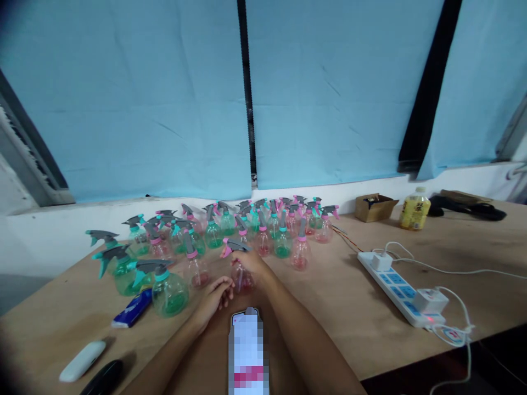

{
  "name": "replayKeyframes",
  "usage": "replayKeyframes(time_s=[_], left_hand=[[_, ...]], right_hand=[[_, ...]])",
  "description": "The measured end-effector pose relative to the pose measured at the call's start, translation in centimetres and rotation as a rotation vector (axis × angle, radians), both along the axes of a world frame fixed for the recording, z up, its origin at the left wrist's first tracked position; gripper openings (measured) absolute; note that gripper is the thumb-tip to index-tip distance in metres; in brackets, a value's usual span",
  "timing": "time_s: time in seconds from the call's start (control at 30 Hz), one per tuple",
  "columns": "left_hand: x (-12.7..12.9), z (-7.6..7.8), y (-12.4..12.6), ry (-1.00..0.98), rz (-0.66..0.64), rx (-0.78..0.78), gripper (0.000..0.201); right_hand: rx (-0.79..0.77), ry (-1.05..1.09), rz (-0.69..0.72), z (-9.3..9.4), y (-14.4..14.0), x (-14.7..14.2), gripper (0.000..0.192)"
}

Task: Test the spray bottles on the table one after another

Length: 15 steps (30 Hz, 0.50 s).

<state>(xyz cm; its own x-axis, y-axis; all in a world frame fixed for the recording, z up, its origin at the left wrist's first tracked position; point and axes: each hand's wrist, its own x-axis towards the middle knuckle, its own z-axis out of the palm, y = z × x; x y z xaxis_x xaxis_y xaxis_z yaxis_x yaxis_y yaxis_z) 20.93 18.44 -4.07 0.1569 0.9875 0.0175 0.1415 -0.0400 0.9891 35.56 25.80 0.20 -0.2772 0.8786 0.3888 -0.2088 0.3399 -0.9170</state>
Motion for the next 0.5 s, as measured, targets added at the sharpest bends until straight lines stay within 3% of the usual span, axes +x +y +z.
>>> replayKeyframes(time_s=[0.2,0.37,0.5], left_hand=[[0.0,0.1,-0.1,-0.006,0.001,-0.001,0.030],[-0.1,-0.1,0.0,-0.031,0.056,-0.003,0.029],[-0.3,-0.5,0.3,-0.051,0.043,0.008,0.031]], right_hand=[[0.032,0.078,0.023,0.0,0.1,-0.6,0.017],[0.062,-0.005,-0.227,-1.6,0.3,-1.1,0.013],[0.253,-0.110,-0.380,-2.5,-0.5,-1.5,0.016]])
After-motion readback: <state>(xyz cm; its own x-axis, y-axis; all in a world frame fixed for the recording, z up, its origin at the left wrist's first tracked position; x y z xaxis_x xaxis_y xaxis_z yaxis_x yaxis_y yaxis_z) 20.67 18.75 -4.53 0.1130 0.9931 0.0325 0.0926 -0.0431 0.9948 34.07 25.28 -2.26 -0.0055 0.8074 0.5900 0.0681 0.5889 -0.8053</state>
